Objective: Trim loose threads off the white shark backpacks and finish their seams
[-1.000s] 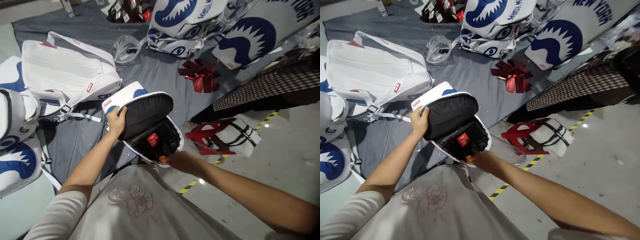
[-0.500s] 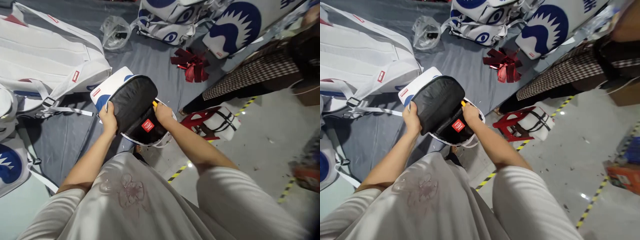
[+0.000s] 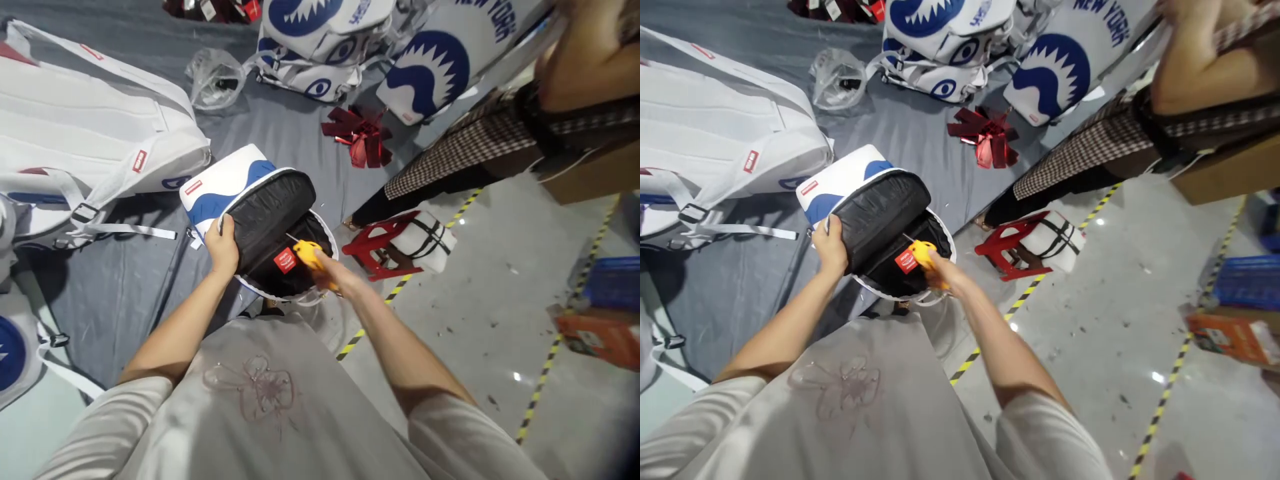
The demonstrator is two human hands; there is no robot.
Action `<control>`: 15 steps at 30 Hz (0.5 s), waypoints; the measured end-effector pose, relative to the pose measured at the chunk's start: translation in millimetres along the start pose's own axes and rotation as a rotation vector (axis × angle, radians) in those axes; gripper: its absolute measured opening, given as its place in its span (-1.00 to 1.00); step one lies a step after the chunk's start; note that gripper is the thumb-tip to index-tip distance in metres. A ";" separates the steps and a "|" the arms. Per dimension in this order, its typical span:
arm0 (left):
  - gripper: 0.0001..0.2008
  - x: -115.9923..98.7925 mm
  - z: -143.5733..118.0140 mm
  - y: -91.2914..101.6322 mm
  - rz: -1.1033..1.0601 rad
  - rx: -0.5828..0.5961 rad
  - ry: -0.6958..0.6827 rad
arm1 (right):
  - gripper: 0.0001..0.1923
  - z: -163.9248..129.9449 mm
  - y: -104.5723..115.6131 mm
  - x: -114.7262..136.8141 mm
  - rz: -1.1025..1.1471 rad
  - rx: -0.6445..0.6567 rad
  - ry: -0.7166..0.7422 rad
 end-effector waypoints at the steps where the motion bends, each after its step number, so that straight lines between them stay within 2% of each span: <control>1: -0.47 -2.0 0.3 -0.8 0.011 0.018 -0.020 | -0.39 16.5 -18.6 -2.1 0.097 0.069 0.037; 4: -0.45 -5.3 2.0 -2.7 0.024 0.057 -0.069 | -0.40 57.8 -64.5 -9.3 0.363 0.229 0.126; 7: -0.41 -5.2 5.5 -2.1 0.016 0.051 -0.089 | -0.41 74.5 -76.9 -22.2 0.596 0.224 0.225; 10: -0.38 -6.6 11.0 -0.6 0.016 0.004 -0.105 | -0.40 70.3 -63.4 -42.4 0.766 0.144 0.280; 15: -0.37 -11.6 19.2 -3.3 -0.019 -0.026 -0.116 | -0.42 55.8 -23.9 -70.0 0.893 -0.063 0.290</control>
Point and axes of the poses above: each hand's wrist, its own z-axis towards the middle knuckle, its own y-axis out of the back of the hand, x = y × z, the point moved 6 cm from there along z, towards the middle knuckle, and after that the axes turned 14 degrees about x, right-handed, at the moved point
